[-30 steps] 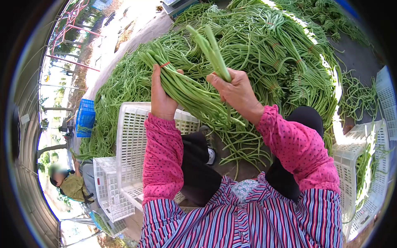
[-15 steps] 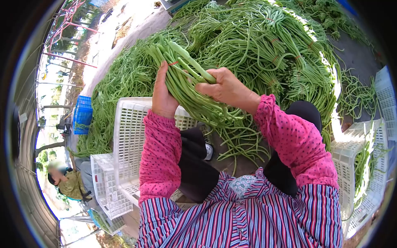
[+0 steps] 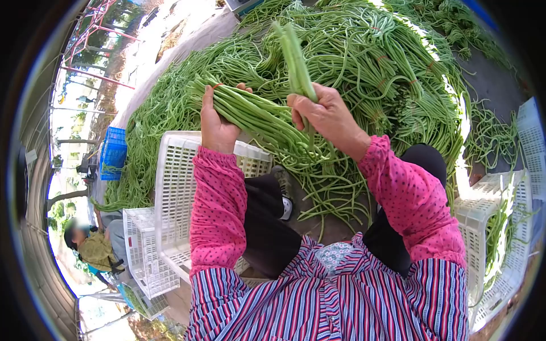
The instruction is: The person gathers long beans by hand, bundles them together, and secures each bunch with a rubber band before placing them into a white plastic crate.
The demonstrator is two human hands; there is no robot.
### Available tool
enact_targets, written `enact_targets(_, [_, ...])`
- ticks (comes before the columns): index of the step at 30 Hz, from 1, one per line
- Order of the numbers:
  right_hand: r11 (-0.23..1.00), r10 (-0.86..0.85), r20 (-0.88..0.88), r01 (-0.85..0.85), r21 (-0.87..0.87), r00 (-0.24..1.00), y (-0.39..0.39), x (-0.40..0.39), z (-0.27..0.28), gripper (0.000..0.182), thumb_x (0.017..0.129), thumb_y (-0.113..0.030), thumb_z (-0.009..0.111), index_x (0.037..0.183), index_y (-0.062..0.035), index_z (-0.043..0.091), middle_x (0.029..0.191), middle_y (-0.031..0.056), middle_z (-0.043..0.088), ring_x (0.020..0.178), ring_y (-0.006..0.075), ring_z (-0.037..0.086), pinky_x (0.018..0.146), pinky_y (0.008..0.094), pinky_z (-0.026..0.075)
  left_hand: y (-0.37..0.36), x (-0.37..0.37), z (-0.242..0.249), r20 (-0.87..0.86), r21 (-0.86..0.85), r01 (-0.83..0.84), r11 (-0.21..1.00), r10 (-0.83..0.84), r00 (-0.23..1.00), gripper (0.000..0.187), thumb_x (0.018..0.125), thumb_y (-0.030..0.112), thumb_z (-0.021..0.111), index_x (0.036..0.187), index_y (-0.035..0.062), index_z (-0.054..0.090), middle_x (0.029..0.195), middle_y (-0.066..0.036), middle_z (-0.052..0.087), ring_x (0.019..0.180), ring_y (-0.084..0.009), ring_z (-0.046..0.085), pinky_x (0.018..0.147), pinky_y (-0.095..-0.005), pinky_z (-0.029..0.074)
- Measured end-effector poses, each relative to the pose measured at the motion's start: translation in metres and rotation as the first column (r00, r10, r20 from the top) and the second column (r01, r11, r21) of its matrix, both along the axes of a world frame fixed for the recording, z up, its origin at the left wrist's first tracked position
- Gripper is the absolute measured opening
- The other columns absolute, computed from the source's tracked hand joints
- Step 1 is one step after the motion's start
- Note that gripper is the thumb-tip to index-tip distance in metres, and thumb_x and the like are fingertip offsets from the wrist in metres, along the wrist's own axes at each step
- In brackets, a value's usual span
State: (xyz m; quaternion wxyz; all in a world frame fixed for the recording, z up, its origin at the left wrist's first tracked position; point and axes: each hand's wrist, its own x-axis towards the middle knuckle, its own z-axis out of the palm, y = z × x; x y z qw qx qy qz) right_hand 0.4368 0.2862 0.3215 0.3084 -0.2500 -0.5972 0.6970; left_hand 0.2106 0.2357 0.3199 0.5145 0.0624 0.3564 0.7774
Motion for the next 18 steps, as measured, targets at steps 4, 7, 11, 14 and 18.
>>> enact_targets(4, [0.983,-0.122,-0.073,0.131,0.131,0.99,-0.015,-0.033,-0.015,0.017,0.088,-0.013,0.06,0.097,0.0005,0.062,0.076,0.0027,0.065,0.068,0.0063,0.058,0.062,0.023,0.048,0.006,0.029,0.005,-0.121,0.026,0.085,0.996,-0.081,0.989,0.022,0.096,0.026,0.05,0.1,0.0056,0.055,0.089,-0.009,0.063,0.081,-0.0195,0.062,0.073,-0.0345,0.053])
enact_targets(7, [0.956,-0.192,0.118,0.158,0.248,0.974,-0.011,-0.042,-0.035,0.021,0.086,-0.01,0.063,0.103,0.0019,0.064,0.085,0.002,0.067,0.074,0.006,0.058,0.069,0.023,0.049,0.008,0.042,0.001,-0.198,0.0,0.057,0.998,-0.055,0.979,0.021,0.094,0.022,0.054,0.102,0.0038,0.057,0.089,-0.006,0.062,0.079,-0.0171,0.062,0.073,-0.0336,0.052])
enact_targets(11, [1.0,-0.028,-0.091,0.027,-0.013,0.995,-0.006,-0.03,-0.023,0.021,0.085,-0.01,0.065,0.104,-0.0003,0.066,0.089,-0.0005,0.067,0.077,0.0033,0.056,0.069,0.0217,0.048,0.004,0.035,0.005,-0.257,-0.062,0.147,0.987,-0.158,0.953,0.024,0.091,0.025,0.057,0.103,0.0036,0.057,0.092,-0.007,0.062,0.083,-0.0205,0.062,0.078,-0.0353,0.052])
enact_targets(14, [0.999,0.027,-0.071,-0.028,-0.023,0.997,-0.001,-0.023,-0.013,0.023,0.085,-0.011,0.066,0.106,-0.0018,0.067,0.09,-0.0011,0.067,0.077,0.0024,0.056,0.069,0.0213,0.048,0.0,0.03,0.008,-0.294,-0.098,0.18,0.979,-0.201,0.934,0.023,0.091,0.024,0.057,0.101,0.0025,0.056,0.088,-0.009,0.063,0.079,-0.0202,0.063,0.07,-0.0349,0.053])
enact_targets(18, [0.999,0.018,0.0,-0.018,0.047,1.0,-0.001,-0.022,-0.015,0.017,0.088,-0.018,0.062,0.093,-0.0031,0.068,0.078,-0.0028,0.065,0.069,0.0019,0.054,0.061,0.0198,0.045,0.0,0.024,0.0,-0.254,-0.098,0.272,0.957,-0.288,0.923,0.021,0.092,0.025,0.057,0.098,0.0045,0.055,0.083,-0.012,0.063,0.073,-0.0211,0.063,0.065,-0.0362,0.053])
